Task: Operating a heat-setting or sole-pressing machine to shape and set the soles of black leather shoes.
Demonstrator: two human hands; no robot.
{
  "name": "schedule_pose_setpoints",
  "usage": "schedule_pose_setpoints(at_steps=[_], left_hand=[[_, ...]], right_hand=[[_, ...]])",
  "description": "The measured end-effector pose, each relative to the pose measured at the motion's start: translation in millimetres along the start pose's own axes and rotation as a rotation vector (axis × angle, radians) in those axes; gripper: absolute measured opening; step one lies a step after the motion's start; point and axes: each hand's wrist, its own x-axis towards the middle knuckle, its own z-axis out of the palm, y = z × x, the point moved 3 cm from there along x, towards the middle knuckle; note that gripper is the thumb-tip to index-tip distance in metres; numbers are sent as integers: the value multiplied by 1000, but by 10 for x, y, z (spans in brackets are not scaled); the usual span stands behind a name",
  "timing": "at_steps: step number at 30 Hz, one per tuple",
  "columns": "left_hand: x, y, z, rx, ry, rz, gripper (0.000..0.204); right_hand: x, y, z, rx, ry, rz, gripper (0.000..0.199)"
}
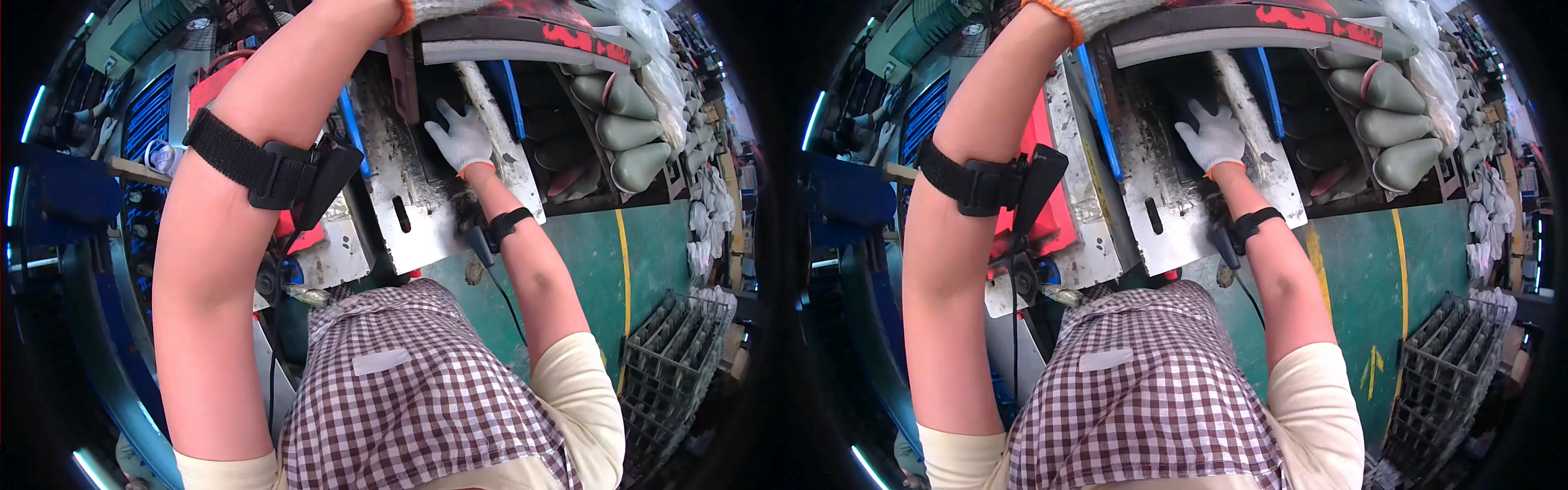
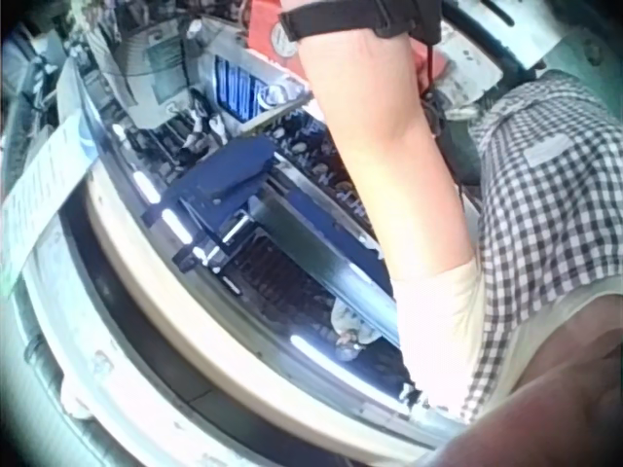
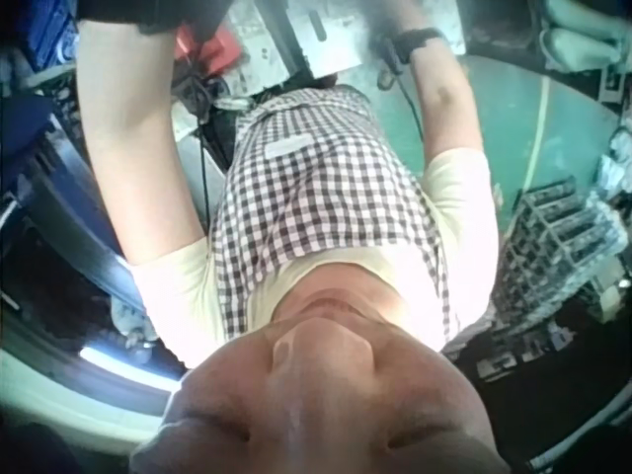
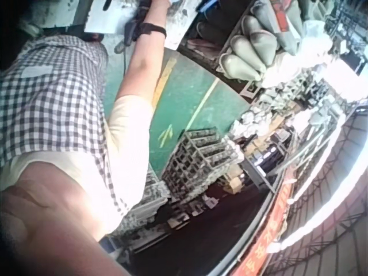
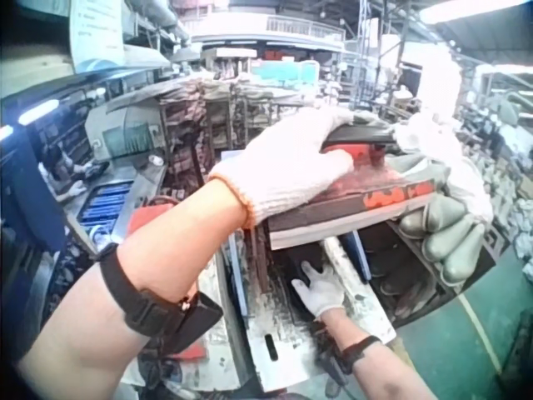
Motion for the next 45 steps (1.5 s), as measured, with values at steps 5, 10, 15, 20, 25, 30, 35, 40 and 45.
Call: schedule_pose_setpoints(at_steps=[5, 10, 15, 20, 25, 30, 35, 40, 45], left_hand=[[-12, 6, -34, 54, -19, -59, 50], [-23, -18, 39, -36, -34, -84, 49], [-125, 96, 45, -120, -26, -44, 49], [-330, 155, 224, -59, 19, -118, 49], [-675, 320, 515, 16, 58, -111, 46], [-1137, 577, 801, -69, -13, -146, 44], [-1695, 663, 1234, -13, 21, -59, 52], [-2157, 616, 1635, 40, -46, -26, 51], [-2507, 547, 1896, 93, 6, -6, 49]], right_hand=[[57, 283, 15, 505, -9, -5, 71], [-298, 163, -43, 102, -85, -74, 76], [-241, 210, 18, 117, -57, -62, 81], [-192, 298, 6, 312, -116, -90, 83], [-526, 634, -233, 623, 111, 90, 53], [-1373, 1187, -227, 639, 540, 383, 27], [-2223, 1427, 225, 999, 415, 696, 20], [-2586, 1191, 484, 1314, -131, 833, 33], [-2739, 712, -62, 2071, -738, 904, 56]])
